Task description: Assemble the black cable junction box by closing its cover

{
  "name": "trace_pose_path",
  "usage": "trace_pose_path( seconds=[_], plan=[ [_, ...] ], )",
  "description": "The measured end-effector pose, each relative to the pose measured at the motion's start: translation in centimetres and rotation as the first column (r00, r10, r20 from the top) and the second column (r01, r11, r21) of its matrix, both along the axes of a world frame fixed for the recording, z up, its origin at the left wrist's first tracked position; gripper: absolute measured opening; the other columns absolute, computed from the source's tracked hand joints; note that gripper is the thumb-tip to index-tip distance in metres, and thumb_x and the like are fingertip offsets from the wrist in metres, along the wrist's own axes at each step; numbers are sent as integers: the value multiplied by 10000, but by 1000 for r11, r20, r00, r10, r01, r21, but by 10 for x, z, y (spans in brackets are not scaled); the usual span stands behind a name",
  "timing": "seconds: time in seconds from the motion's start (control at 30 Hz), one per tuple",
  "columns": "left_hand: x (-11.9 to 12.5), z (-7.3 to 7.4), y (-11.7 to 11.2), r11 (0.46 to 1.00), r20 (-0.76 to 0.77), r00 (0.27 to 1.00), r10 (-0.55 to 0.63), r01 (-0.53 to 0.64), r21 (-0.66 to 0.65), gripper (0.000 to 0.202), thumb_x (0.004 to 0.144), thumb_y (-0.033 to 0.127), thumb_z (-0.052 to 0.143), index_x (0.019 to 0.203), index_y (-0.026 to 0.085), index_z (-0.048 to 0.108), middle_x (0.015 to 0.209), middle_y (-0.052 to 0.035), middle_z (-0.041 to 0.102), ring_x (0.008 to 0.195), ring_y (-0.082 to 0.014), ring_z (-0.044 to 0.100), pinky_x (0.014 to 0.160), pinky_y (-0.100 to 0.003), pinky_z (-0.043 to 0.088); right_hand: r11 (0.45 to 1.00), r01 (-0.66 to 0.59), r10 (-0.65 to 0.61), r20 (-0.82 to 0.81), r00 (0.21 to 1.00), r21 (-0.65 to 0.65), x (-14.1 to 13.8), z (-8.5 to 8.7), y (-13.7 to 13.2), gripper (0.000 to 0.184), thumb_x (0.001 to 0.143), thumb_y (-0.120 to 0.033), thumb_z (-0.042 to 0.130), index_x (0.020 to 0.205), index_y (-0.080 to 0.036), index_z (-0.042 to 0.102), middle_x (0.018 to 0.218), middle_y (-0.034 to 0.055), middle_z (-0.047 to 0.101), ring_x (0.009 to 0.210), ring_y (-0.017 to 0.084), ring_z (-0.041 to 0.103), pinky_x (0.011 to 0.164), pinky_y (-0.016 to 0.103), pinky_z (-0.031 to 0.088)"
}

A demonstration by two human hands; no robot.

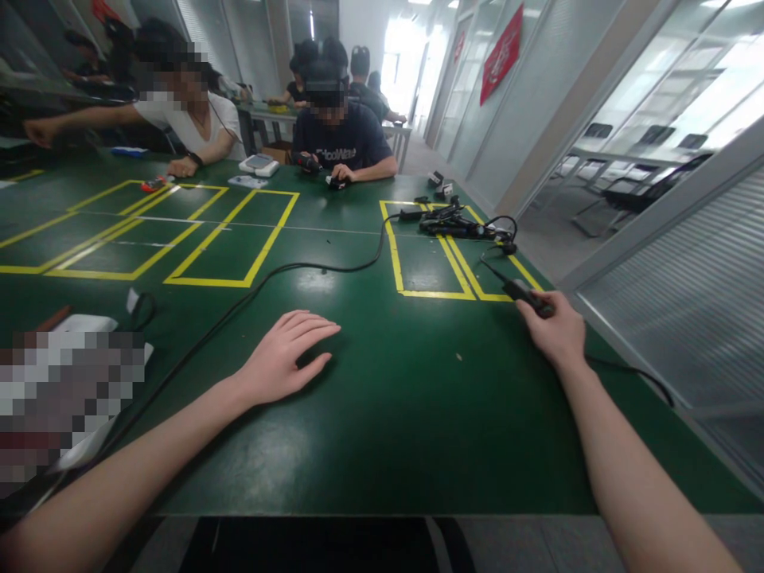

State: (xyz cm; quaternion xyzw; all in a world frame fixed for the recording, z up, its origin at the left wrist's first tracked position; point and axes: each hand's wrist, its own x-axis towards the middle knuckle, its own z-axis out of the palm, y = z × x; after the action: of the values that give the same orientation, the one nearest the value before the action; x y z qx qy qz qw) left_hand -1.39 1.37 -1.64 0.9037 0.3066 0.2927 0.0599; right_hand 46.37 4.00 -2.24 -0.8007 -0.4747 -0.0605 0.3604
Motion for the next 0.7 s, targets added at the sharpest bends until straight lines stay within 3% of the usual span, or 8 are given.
trace_pose_path(
  seconds=[0.13, 0.27, 0.37, 0.5, 0.6, 0.7],
  plan=[
    [-1, -3, 2, 999, -22, 1000, -5, 4, -44, 329, 999, 266, 577, 1310, 183, 644, 1282, -103, 724, 1204, -264, 642, 1065, -483, 497, 980, -5, 21, 78, 997, -197, -1, -6, 0, 433, 747, -443, 685, 1116, -221, 725, 1062, 108, 771, 861, 299, 696, 729, 382, 522],
    [-3, -4, 3, 995, -47, 999, -11, 7, -95, 318, 992, 266, 590, 1296, 202, 655, 1276, -92, 728, 1196, -263, 649, 1061, -482, 502, 955, 110, -53, 206, 977, -276, -5, -4, 7, 484, 793, -475, 670, 1207, -227, 710, 1062, 137, 771, 932, 353, 710, 749, 411, 528],
    [-3, -4, 2, 992, -68, 998, -12, 4, -123, 309, 992, 267, 594, 1287, 201, 660, 1273, -88, 731, 1198, -263, 650, 1062, -481, 502, 966, 115, -80, 154, 985, -230, -4, -5, 9, 480, 783, -458, 688, 1192, -209, 722, 1059, 150, 768, 968, 363, 703, 799, 431, 529],
    [-2, -3, 2, 989, -83, 996, -13, 1, -147, 302, 993, 270, 599, 1280, 203, 663, 1278, -85, 728, 1209, -259, 644, 1061, -470, 504, 989, 35, -33, 19, 999, -141, 1, -8, 8, 423, 732, -394, 709, 1103, -195, 752, 1029, 111, 768, 878, 296, 693, 809, 391, 530],
    [-2, -3, 2, 988, -86, 996, -16, 3, -153, 293, 994, 274, 591, 1267, 212, 676, 1273, -83, 728, 1204, -255, 646, 1057, -466, 511, 992, 47, -46, 7, 999, -118, 5, -8, 9, 397, 783, -401, 641, 1092, -181, 758, 991, 114, 766, 818, 278, 682, 778, 387, 533],
    [-1, -3, 1, 988, -85, 996, -19, 6, -151, 266, 993, 274, 586, 1224, 212, 704, 1258, -87, 730, 1191, -255, 652, 1053, -473, 518, 991, 100, -99, 17, 995, -84, 9, -9, 12, 406, 854, -395, 544, 1100, -149, 754, 1003, 167, 761, 916, 322, 691, 833, 429, 534]
  ],
)
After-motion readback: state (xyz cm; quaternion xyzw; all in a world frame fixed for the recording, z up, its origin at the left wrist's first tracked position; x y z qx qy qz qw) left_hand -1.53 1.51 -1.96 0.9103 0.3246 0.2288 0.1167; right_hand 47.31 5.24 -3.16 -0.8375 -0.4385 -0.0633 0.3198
